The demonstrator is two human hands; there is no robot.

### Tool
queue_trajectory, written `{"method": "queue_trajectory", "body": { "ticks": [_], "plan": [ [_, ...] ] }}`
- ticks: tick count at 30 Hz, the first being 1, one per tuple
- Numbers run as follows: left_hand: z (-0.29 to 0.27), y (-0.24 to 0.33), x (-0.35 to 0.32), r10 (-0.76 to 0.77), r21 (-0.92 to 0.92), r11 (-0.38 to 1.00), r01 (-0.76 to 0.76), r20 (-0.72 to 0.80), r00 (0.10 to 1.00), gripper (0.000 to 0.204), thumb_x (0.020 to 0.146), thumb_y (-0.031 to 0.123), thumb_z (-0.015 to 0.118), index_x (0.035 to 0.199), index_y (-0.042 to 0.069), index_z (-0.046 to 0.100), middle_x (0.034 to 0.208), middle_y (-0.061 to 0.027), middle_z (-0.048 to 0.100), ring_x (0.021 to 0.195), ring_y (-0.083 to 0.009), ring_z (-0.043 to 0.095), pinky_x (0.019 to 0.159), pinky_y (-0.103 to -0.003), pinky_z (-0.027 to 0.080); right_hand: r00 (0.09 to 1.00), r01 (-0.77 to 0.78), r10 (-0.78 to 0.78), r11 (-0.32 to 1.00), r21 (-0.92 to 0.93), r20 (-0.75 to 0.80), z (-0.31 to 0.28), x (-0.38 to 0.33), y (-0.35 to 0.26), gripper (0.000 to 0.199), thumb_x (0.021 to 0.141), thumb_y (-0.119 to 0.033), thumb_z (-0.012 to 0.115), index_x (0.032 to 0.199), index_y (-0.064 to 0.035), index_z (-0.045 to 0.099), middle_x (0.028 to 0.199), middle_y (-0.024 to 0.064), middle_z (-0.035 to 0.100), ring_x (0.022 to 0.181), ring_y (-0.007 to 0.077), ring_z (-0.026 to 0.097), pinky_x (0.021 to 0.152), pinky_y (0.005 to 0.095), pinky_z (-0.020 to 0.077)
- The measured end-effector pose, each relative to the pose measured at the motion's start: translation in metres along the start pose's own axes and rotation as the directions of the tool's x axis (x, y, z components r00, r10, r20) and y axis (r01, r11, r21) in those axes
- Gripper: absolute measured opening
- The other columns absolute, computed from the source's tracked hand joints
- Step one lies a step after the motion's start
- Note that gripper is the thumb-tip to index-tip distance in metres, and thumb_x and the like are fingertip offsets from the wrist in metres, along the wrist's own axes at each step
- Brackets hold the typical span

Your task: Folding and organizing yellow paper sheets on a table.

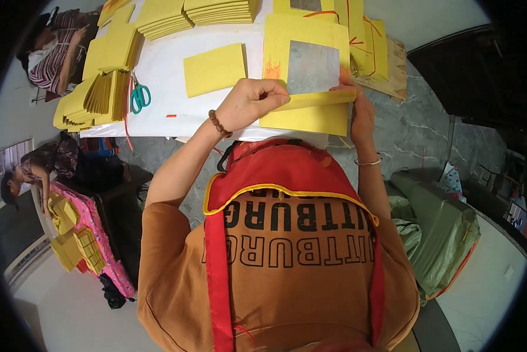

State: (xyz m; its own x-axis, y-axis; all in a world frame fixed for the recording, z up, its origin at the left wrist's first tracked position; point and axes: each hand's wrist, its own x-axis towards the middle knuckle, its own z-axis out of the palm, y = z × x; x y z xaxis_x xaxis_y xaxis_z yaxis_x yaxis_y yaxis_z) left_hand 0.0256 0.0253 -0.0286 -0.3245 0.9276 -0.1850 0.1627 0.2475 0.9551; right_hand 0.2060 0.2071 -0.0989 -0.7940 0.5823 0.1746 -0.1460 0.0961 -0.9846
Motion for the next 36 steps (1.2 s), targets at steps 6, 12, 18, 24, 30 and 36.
{"method": "queue_trajectory", "body": {
  "ticks": [6,12,18,24,30,36],
  "plan": [
    [0.0,0.002,0.001,-0.038,0.009,0.999,0.038,-0.005,0.999,0.018,0.087,0.017,0.058,0.088,-0.001,0.062,0.07,0.0044,0.053,0.064,-0.0031,0.044,0.057,-0.02,0.038,0.994,-0.105,0.107,0.992,0.069,-0.028,-0.002,-0.001,0.008,0.041,0.098,-0.027,0.028,0.108,0.0022,0.055,0.112,0.0108,0.056,0.111,0.0179,0.046,0.098,0.0306,0.0329],
    [0.001,0.001,0.002,-0.054,0.005,0.999,0.054,-0.01,0.999,0.018,0.086,0.016,0.056,0.084,-0.001,0.062,0.068,0.0042,0.052,0.061,-0.0028,0.043,0.055,-0.019,0.037,0.996,-0.066,0.065,0.998,-0.024,-0.06,0.003,0.0,0.001,0.046,0.098,-0.029,0.026,0.123,0.0027,0.047,0.119,0.0101,0.053,0.111,0.0169,0.047,0.098,0.0296,0.0329],
    [0.005,-0.003,0.004,-0.032,-0.034,0.999,0.03,-0.061,0.998,0.019,0.083,0.017,0.056,0.081,-0.001,0.062,0.058,0.0041,0.047,0.053,-0.003,0.039,0.047,-0.021,0.033,0.994,-0.061,0.068,0.995,0.08,-0.082,0.003,-0.002,-0.002,0.033,0.095,-0.021,0.038,0.104,0.0026,0.059,0.122,0.0112,0.05,0.115,0.0188,0.044,0.099,0.0313,0.0312],
    [-0.001,-0.001,0.003,0.006,-0.043,0.999,-0.006,-0.003,1.0,0.023,0.082,0.022,0.061,0.09,0.001,0.062,0.067,0.0017,0.052,0.063,-0.0055,0.045,0.055,-0.021,0.037,0.999,0.04,-0.035,0.988,-0.148,0.033,-0.001,0.0,0.001,0.021,0.082,-0.007,0.059,0.102,0.0003,0.059,0.117,0.0092,0.053,0.115,0.0196,0.045,0.097,0.032,0.0341],
    [-0.027,0.001,-0.001,0.461,0.226,0.852,-0.473,0.105,0.881,0.045,0.076,0.018,0.066,0.119,0.01,0.053,0.123,-0.0108,0.048,0.118,-0.0269,0.039,0.093,-0.038,0.034,0.99,-0.123,0.132,0.981,0.147,-0.056,-0.001,0.0,0.009,0.024,0.077,-0.002,0.063,0.101,-0.0042,0.06,0.11,0.0082,0.057,0.116,0.0199,0.045,0.097,0.0319,0.0353],
    [-0.015,-0.022,0.014,0.616,0.867,0.372,-0.332,0.037,0.787,0.043,0.07,0.002,0.052,0.11,0.015,0.061,0.117,-0.0045,0.054,0.105,-0.0248,0.049,0.086,-0.037,0.037,0.973,0.207,-0.171,0.944,-0.256,0.153,-0.007,0.007,-0.01,0.031,0.074,-0.006,0.067,0.105,-0.0098,0.06,0.117,0.0071,0.055,0.119,0.0229,0.044,0.097,0.0359,0.0336]
  ]
}}
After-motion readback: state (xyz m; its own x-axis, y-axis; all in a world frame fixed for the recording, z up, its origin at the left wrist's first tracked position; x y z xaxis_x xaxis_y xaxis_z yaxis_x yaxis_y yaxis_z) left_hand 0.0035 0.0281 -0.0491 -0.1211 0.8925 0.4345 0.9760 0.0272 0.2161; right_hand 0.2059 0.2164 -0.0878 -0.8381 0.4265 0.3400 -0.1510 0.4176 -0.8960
